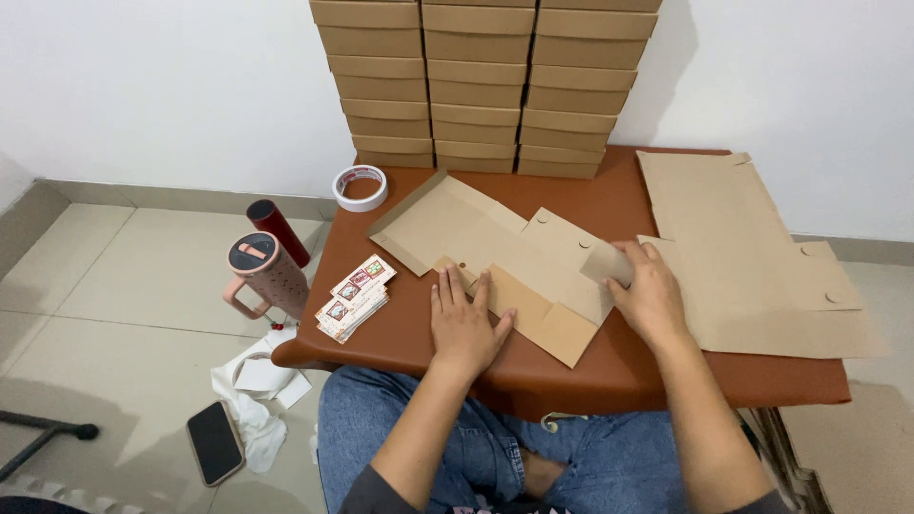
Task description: Assembling a cardboard box from a flat cutout by folding along pre-scored lines and tucking tabs into slots.
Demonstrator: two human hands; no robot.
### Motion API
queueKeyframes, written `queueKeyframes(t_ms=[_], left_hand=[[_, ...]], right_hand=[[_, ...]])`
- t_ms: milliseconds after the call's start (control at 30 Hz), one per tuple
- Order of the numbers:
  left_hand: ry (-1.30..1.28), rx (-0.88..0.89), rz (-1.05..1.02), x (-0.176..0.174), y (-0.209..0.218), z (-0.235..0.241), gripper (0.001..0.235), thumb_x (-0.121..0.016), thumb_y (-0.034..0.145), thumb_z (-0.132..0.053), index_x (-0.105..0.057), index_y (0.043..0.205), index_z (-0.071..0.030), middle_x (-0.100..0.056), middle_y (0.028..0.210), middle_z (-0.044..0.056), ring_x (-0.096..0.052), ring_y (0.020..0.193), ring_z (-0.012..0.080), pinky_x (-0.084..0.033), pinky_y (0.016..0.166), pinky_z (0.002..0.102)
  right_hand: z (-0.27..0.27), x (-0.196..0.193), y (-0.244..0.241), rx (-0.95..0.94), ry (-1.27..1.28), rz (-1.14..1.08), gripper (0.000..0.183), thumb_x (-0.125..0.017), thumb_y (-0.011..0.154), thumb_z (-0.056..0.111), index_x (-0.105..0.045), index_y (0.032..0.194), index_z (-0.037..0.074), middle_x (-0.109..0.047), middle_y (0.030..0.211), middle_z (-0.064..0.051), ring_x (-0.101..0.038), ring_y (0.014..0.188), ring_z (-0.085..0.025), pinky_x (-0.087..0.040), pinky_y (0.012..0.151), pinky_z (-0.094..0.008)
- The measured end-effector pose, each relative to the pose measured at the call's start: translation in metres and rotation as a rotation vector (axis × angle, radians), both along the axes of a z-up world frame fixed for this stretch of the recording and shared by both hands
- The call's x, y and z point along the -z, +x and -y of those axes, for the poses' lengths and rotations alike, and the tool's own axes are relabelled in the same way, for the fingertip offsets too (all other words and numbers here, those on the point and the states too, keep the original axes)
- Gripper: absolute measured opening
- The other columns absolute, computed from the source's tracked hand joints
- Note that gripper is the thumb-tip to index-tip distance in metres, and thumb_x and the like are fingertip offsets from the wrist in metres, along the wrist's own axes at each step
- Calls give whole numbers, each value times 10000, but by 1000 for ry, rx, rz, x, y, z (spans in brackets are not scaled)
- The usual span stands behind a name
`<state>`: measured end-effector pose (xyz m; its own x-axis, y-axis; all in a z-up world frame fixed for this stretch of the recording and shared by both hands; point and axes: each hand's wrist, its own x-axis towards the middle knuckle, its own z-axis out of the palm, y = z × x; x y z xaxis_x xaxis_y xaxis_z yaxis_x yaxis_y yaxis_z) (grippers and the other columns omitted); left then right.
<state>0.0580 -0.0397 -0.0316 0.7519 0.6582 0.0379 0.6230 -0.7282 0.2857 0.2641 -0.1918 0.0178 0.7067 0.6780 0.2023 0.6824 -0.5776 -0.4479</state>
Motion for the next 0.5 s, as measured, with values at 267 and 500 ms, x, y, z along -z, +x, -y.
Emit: queueKeyframes(t_ms=[267, 500], left_hand=[[-114, 127, -2, -11, -5, -28, 741, -356, 1005, -626, -299, 1596, -181, -136, 1622, 335, -46, 1551, 437, -31, 1230, 532], [-74, 172, 9, -14, -9, -29, 694, -321, 1016, -621, -300, 1594, -237, -142, 1624, 309, -41, 1546, 421, -18, 1225, 527]], right_hand=[[40, 22, -65, -296, -115, 109, 413, -630, 895, 119, -638, 1305, 158, -623, 1336, -113, -558, 1293, -296, -464, 1063, -417], [21, 1, -65, -471, -72, -90, 411, -376, 1014, 12, -573, 1374, -6, -564, 1438, -239, -484, 1375, -399, -380, 1148, -494]])
